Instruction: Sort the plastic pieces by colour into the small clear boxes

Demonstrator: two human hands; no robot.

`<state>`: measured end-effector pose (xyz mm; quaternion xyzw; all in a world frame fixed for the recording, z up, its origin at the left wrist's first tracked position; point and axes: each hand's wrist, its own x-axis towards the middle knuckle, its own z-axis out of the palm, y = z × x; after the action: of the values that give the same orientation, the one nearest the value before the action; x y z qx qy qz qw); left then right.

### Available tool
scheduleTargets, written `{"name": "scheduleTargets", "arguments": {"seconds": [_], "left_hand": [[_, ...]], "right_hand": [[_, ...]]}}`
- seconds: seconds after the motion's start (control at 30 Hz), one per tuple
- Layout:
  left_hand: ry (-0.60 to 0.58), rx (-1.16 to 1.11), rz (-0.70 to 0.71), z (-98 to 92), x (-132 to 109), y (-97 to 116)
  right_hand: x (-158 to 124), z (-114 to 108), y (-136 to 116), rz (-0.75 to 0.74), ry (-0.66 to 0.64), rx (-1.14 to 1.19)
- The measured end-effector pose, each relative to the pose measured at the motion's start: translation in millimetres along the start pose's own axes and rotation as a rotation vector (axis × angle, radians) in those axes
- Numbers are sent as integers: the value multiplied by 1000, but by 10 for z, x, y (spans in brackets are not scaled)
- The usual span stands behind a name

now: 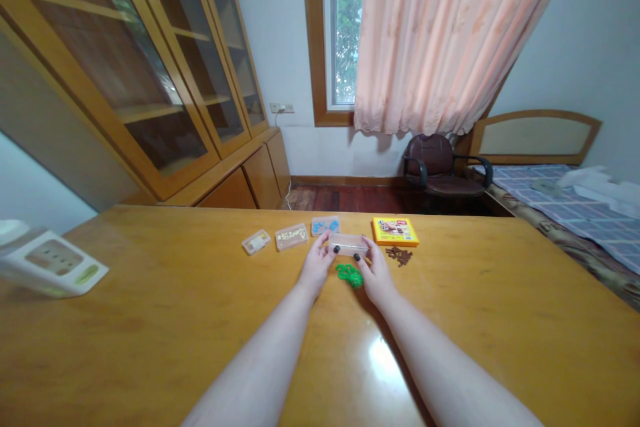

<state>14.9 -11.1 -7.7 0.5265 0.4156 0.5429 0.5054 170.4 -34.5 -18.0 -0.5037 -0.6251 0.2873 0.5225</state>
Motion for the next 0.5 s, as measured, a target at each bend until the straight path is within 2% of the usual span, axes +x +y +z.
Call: {"name": "scheduleTargets", "arguments": {"seconds": [0.13, 0.27, 0.5], "left_hand": [[18, -104, 7, 22, -23, 12], [-46, -212, -22, 41, -33, -1], [-31, -226, -8, 36, -30, -9]], "right_hand": [[1, 23, 40, -4, 4, 15], [0, 39, 70, 8, 38, 1], [-12, 29, 89, -36, 41, -14]]}}
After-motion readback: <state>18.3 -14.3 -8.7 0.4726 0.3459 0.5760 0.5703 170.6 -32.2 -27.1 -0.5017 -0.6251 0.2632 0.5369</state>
